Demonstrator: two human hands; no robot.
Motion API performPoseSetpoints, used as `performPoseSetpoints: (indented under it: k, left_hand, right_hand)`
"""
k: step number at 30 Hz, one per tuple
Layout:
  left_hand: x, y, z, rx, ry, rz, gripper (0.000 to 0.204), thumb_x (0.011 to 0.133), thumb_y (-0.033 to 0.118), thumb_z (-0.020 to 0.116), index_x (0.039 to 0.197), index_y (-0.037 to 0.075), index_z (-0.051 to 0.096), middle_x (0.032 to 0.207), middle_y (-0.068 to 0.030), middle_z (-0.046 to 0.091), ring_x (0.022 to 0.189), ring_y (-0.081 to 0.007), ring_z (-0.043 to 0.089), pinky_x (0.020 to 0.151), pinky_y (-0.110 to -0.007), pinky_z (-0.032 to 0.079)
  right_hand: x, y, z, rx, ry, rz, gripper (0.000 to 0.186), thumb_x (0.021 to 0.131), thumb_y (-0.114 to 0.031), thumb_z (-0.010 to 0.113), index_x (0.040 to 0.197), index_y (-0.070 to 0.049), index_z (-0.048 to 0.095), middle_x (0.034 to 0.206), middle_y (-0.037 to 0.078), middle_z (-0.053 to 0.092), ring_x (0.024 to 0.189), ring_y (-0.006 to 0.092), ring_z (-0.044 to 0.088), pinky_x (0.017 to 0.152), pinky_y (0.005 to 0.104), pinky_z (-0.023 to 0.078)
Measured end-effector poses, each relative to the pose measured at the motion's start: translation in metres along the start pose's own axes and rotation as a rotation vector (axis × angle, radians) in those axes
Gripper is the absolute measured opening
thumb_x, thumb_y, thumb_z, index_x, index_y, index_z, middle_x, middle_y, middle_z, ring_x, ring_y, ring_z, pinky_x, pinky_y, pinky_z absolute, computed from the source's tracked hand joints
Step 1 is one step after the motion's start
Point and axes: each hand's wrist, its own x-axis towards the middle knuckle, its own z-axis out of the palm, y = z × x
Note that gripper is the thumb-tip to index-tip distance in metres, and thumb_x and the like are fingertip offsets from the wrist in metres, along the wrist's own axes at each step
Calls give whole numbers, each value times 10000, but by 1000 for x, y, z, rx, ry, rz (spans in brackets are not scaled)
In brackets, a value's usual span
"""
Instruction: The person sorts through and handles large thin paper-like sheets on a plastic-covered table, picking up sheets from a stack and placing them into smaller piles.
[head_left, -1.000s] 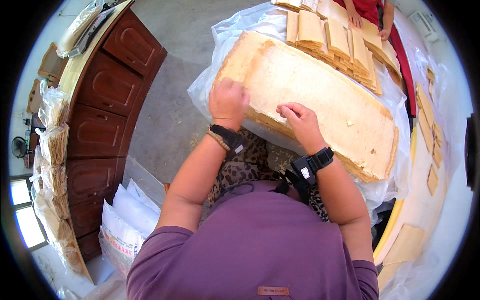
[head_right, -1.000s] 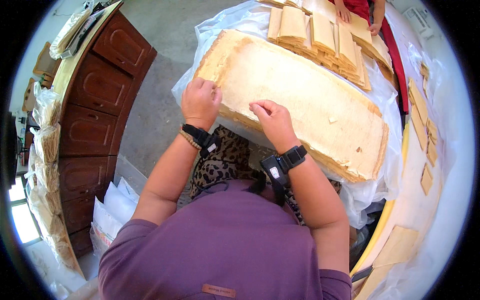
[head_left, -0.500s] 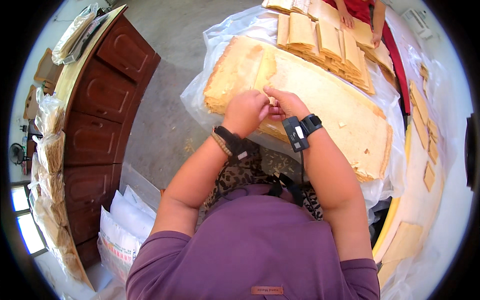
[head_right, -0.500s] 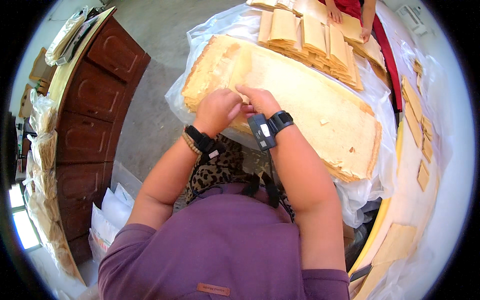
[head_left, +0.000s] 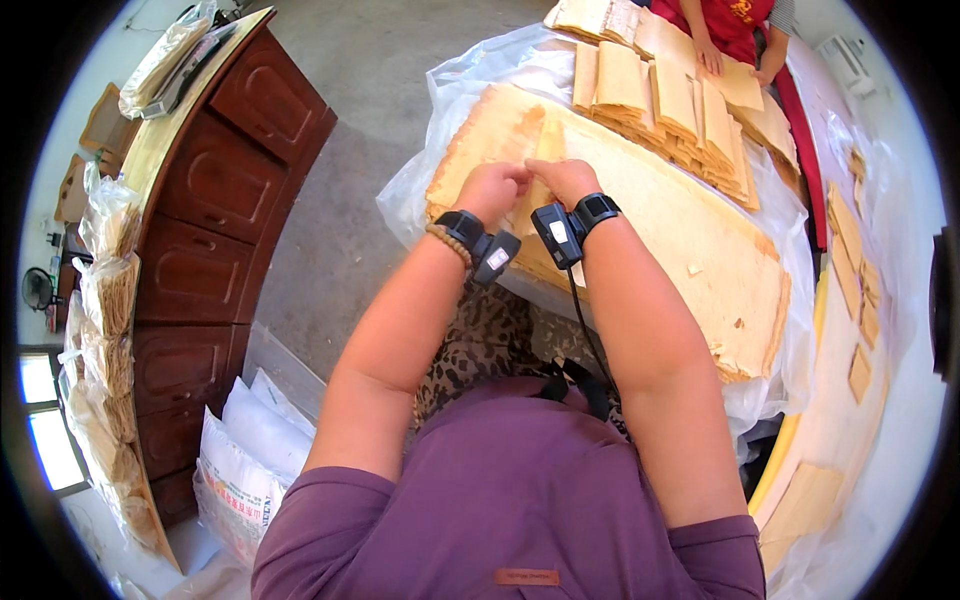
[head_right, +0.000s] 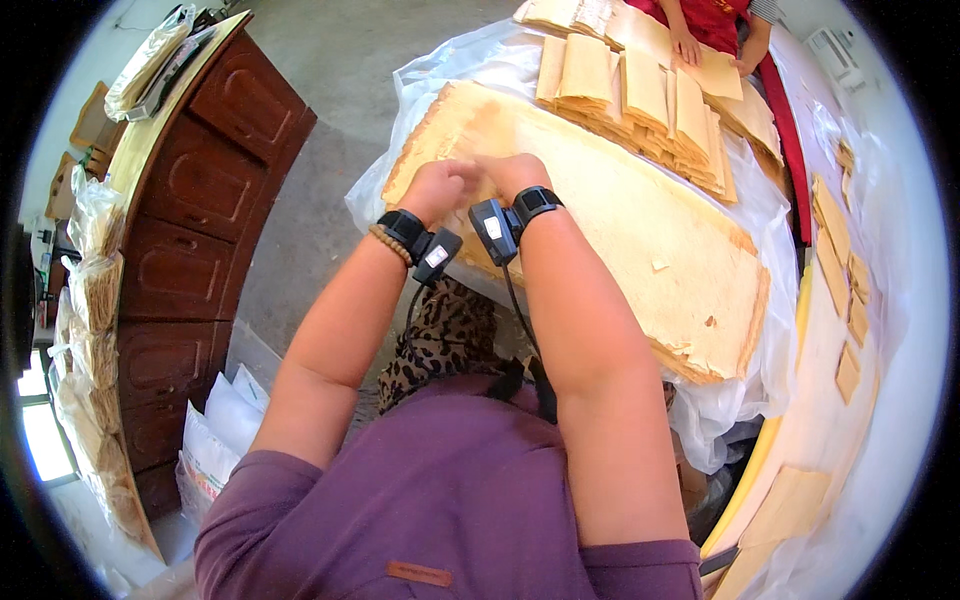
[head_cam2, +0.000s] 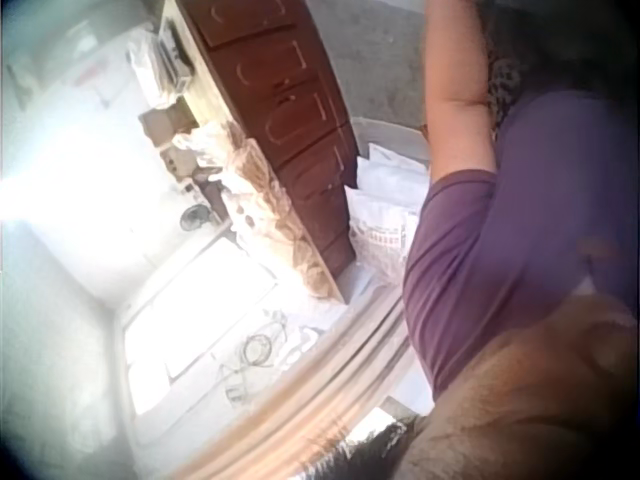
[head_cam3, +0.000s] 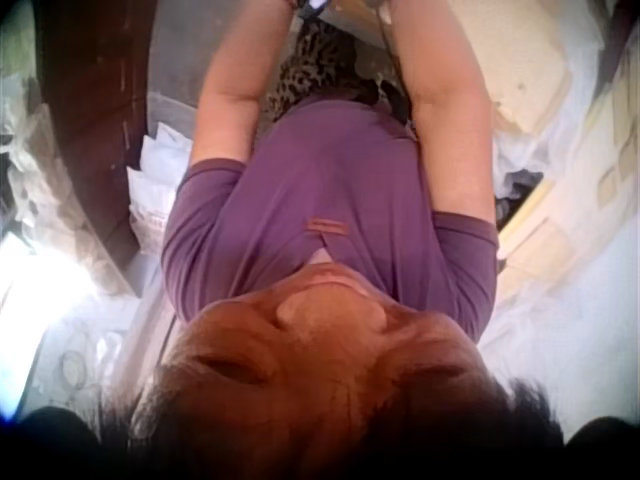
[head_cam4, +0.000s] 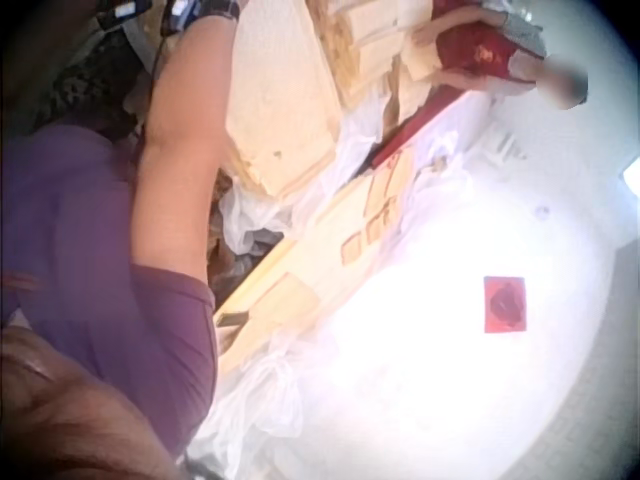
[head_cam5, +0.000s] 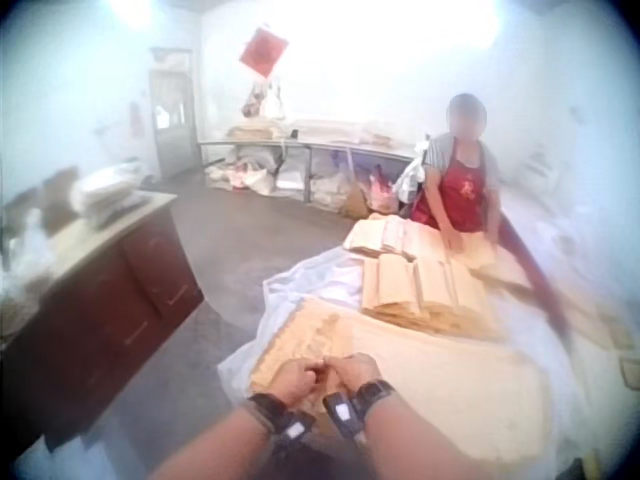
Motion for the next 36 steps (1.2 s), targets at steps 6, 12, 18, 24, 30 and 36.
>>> performPoseSetpoints:
  k: [6, 12, 18, 24, 30, 36]
  left_hand:
    - [4, -10, -3, 112, 9, 6, 419, 870, -23, 457, 1239, 6, 654, 1065, -121, 695, 864, -169, 642, 754, -297, 526]
    - [3, 0, 4, 423, 67, 184, 359, 892, 28, 504, 1219, -14, 646, 999, -114, 703, 850, -161, 653, 744, -277, 523]
    - [8, 13, 21, 375, 241, 385, 311, 907, 74, 564, 1194, -1, 661, 1010, -85, 711, 776, -135, 649, 729, -265, 518]
    - [7, -15, 15, -117, -29, 81, 311, 948, 131, 589, 1226, 7, 650, 1094, -47, 690, 898, -107, 627, 820, -253, 520]
    - [-44, -6, 10, 137, -54, 334, 360, 970, 141, 576, 1303, 7, 600, 1227, -81, 648, 1086, -126, 605, 957, -261, 479]
    - [-33, -17, 7, 30, -71, 207, 339, 962, 115, 580, 1282, 8, 609, 1201, -72, 651, 1091, -125, 598, 958, -266, 478]
  right_hand:
    - [3, 24, -4, 72, 120, -142, 334, 837, -232, 696, 938, 86, 688, 787, 154, 692, 649, 247, 662, 595, 362, 525]
    - [-17, 55, -37, 368, 57, -63, 285, 864, -304, 728, 842, -28, 662, 693, 52, 637, 533, 132, 555, 481, 278, 430]
    - [-35, 49, -30, 488, 39, -56, 279, 883, -297, 712, 864, -25, 656, 714, 49, 646, 535, 135, 562, 495, 273, 441]
    - [-12, 67, -33, 438, 15, -95, 326, 883, -357, 691, 867, -33, 656, 719, 53, 649, 548, 127, 561, 507, 292, 446]
    - [-29, 61, -37, 537, -19, 19, 334, 885, -399, 684, 913, -70, 633, 761, 13, 603, 543, 116, 518, 493, 276, 420]
    - [-33, 52, -36, 788, -234, -26, 344, 893, -371, 687, 1045, -69, 623, 833, 1, 619, 647, 88, 549, 553, 245, 461]
